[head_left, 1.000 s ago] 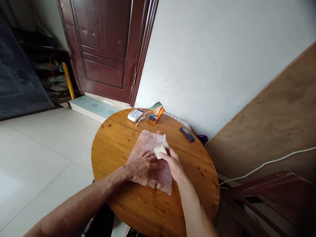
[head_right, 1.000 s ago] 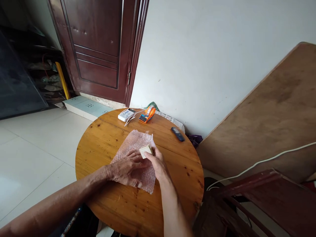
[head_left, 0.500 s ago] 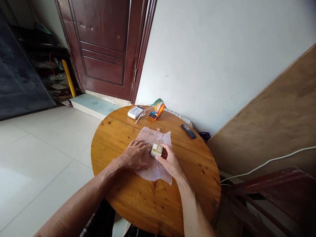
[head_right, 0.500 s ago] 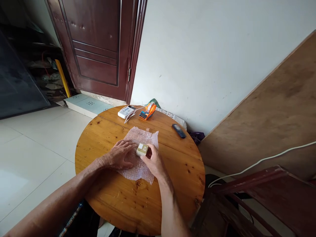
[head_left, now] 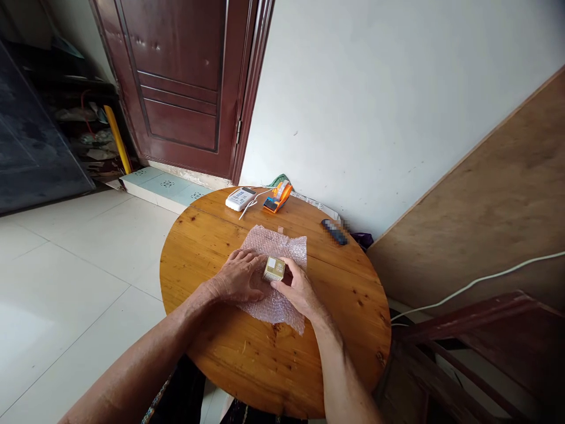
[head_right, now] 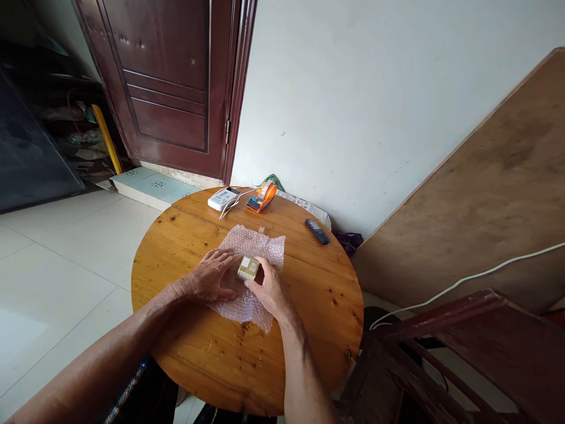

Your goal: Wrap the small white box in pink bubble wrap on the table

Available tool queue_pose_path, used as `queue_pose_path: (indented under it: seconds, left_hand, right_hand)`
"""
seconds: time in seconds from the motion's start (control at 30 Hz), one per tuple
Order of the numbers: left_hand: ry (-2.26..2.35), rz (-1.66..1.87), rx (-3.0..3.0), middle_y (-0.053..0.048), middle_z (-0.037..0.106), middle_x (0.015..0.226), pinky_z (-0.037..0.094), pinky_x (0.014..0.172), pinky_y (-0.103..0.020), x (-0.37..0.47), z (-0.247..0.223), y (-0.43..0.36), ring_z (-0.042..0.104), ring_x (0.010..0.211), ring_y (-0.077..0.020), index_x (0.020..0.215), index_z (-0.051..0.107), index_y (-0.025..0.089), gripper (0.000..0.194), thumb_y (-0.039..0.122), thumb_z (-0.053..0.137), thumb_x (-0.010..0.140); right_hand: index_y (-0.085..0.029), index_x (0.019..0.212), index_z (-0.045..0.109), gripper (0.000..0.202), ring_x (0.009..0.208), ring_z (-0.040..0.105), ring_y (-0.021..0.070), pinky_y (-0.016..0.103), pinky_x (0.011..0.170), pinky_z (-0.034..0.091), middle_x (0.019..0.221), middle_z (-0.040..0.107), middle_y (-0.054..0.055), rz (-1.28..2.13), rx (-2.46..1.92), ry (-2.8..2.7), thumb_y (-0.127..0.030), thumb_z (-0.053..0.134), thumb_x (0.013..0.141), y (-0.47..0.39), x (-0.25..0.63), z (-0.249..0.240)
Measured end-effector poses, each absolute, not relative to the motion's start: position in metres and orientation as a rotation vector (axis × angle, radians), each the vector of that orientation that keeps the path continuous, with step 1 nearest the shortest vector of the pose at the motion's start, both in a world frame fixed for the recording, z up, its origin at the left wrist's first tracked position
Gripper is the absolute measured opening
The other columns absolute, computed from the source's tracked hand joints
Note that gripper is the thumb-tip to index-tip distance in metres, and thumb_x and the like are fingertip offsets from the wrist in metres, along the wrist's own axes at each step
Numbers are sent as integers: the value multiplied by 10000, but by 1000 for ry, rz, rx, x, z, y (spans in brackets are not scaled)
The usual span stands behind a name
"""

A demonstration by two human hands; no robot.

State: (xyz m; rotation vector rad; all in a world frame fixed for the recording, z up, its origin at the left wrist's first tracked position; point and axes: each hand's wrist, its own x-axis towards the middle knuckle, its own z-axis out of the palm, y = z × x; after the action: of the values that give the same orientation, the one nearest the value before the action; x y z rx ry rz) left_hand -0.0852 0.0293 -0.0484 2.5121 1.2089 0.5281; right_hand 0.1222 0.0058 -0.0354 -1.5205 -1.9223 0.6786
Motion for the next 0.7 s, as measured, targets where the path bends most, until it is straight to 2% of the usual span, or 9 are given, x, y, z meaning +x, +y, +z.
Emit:
queue_pose_path:
  seconds: [0.4,0.57,0.63,0.7]
  left_hand:
    - [1198,515,2479,-134,516,1414,277,1147,-514,-86,-44,30,405,1351,-339,1411,418,207,890,495,773,646]
    - [1272,552,2415,-139,500,1427,359,1105,-474,-97,-16,17,460,1317,-311,1366,480,186,653,405,659,777]
    - [1218,533,2508,-106,582,1337,325,1124,-498,-104,-6,2,467,1304,-316,1284,560,219,565,408,674,765]
    - [1196,475,2597,-82,592,1324,258,1142,-573,-109,-4,-15,432,1329,-347,1238,588,266,560,375,722,706]
  right_hand:
    - [-215,1113,588,410,971,607,218,345,867,455,1026,682,27,686,-1512,-1938,-188,657,710,7,120,-35]
    - [-229,1207,551,516,1015,618,224,361,893,464,1099,682,42,764,-1475,-1884,-198,689,710,9,122,-38]
    - [-232,1226,539,538,1044,618,224,367,919,463,1131,679,44,816,-1410,-1849,-199,696,712,10,123,-41]
    - [-234,1218,541,533,1050,619,218,365,934,461,1128,681,37,845,-1346,-1839,-179,694,710,11,124,-42]
